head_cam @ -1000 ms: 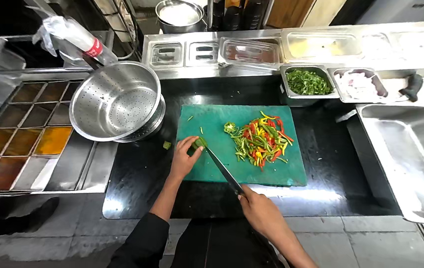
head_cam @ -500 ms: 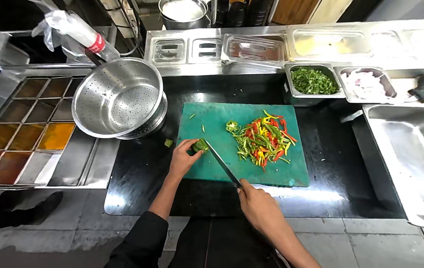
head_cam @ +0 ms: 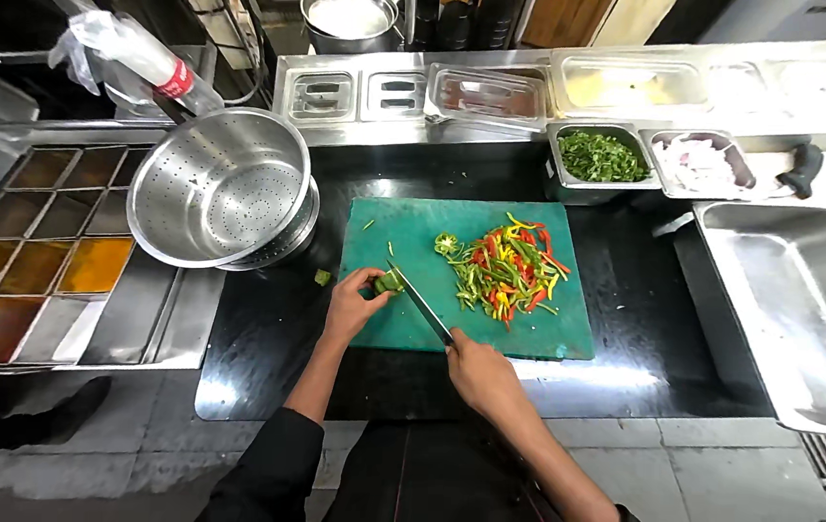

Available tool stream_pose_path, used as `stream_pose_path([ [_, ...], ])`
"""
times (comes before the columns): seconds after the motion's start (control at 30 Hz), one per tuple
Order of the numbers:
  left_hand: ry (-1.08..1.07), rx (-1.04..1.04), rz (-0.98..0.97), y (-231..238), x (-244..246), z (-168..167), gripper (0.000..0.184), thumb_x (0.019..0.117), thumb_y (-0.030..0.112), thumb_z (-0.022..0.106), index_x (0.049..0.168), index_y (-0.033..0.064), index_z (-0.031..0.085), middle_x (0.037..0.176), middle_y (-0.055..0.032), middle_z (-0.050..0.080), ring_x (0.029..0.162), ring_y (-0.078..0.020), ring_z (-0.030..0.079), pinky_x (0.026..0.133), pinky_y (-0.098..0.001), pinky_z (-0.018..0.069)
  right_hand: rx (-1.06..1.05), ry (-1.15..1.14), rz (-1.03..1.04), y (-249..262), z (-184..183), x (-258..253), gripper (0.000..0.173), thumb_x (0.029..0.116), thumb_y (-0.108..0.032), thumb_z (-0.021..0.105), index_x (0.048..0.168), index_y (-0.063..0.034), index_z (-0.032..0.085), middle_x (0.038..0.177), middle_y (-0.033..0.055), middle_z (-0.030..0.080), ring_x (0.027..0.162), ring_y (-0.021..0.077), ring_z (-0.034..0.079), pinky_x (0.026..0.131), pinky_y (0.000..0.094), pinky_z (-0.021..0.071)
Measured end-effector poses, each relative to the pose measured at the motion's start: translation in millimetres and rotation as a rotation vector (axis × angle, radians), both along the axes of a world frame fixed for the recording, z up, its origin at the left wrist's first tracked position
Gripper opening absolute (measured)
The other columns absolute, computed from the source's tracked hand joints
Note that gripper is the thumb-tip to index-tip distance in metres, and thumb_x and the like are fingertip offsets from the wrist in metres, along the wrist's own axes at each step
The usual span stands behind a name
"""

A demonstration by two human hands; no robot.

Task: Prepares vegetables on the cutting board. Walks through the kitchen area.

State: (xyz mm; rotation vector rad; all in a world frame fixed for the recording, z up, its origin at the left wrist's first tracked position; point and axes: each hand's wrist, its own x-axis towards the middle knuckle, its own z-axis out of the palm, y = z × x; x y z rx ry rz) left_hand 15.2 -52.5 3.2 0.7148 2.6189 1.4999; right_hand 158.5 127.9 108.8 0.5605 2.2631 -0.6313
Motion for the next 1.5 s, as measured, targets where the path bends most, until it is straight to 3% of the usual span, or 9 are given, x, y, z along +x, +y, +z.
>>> stream_pose_path([
  [0.27,0.017,0.054,-0.045,-5,4,-13,0.032,0.0810,0.007,0.083,0.110,0.0011,0.071,0.112,-0.0125,0.072,0.102,-0.0191,0.071,0.094,-0.0367,0.0582,0.122,0.129,0.025,-15,-15,-31,0.031,0.1099,-0.026,0.041,0.135,-0.0125,0.054,0.105,0.0179,0.071,0.102,0.0382,0.070,0.081,0.0541,0.0559],
  [0.37,0.033,0.025,0.007,-10,5,-16,0.033,0.0838,0.013,0.084,0.111,0.0002,0.071,0.115,-0.0153,0.071,0.101,-0.0238,0.070,0.093,-0.0408,0.0568,-0.018,0.158,-0.034,4,-29,-27,0.034,0.1104,-0.029,0.042,0.137,-0.0137,0.056,0.100,0.0190,0.070,0.094,0.0380,0.070,0.079,0.0563,0.0553],
  [0.47,0.059,-0.017,0.015,-13,4,-17,0.034,0.0853,0.018,0.082,0.114,0.0016,0.072,0.117,-0.0163,0.067,0.099,-0.0233,0.065,0.087,-0.0376,0.0549,-0.256,0.083,-0.133,20,-40,-11,0.035,0.1114,-0.034,0.042,0.136,-0.0137,0.055,0.081,0.0117,0.064,0.063,0.0226,0.064,0.063,0.0410,0.0556],
  [0.6,0.025,-0.059,-0.056,-15,1,-12,0.036,0.0900,0.013,0.078,0.123,0.0027,0.069,0.119,-0.0155,0.064,0.087,-0.0207,0.063,0.076,-0.0355,0.0542,-0.456,0.037,-0.314,20,-48,0,0.033,0.1119,-0.032,0.042,0.135,-0.0122,0.054,0.067,0.0040,0.054,0.049,0.0130,0.055,0.050,0.0294,0.0507],
  [0.8,-0.008,-0.007,-0.076,-19,0,-15,0.033,0.0894,0.008,0.078,0.120,-0.0008,0.069,0.124,-0.0174,0.064,0.095,-0.0220,0.068,0.088,-0.0365,0.0585,-0.712,0.016,-0.514,20,-58,4,0.024,0.1120,-0.027,0.044,0.127,-0.0103,0.053,0.060,0.0007,0.050,0.043,0.0098,0.050,0.042,0.0246,0.0466],
  [1.07,-0.071,0.015,-0.065,-19,-1,-11,0.033,0.0885,0.004,0.078,0.119,-0.0033,0.068,0.123,-0.0179,0.064,0.096,-0.0209,0.069,0.089,-0.0348,0.0589,-0.964,0.108,-0.661,4,-80,-30,0.023,0.1113,-0.025,0.046,0.127,-0.0097,0.052,0.059,0.0022,0.045,0.040,0.0102,0.047,0.038,0.0239,0.0451],
  [1.27,-0.071,0.022,0.014,-15,2,-17,0.034,0.0893,0.010,0.078,0.118,-0.0037,0.068,0.120,-0.0174,0.065,0.095,-0.0181,0.069,0.088,-0.0318,0.0593,-1.018,0.020,-0.661,-4,-80,7,0.021,0.1121,-0.025,0.043,0.124,-0.0099,0.051,0.060,0.0010,0.047,0.042,0.0105,0.049,0.041,0.0249,0.0471],
  [1.43,-0.100,-0.161,-0.087,-14,0,4,0.057,0.0953,0.018,0.073,0.148,0.0090,0.052,0.138,-0.0193,0.058,0.107,-0.0288,0.067,0.090,-0.0447,0.0577,-1.144,-0.025,-0.673,2,-86,19,0.020,0.1114,-0.024,0.045,0.124,-0.0108,0.051,0.067,0.0017,0.053,0.044,0.0087,0.049,0.042,0.0228,0.0474],
  [1.5,0.010,-0.296,-0.178,-9,-5,17,0.054,0.0965,0.023,0.070,0.147,0.0123,0.056,0.150,-0.0174,0.050,0.122,-0.0368,0.057,0.095,-0.0522,0.0526,-1.184,-0.030,-0.662,5,-88,19,0.019,0.1111,-0.025,0.045,0.122,-0.0110,0.052,0.072,0.0016,0.054,0.046,0.0081,0.050,0.044,0.0223,0.0489],
])
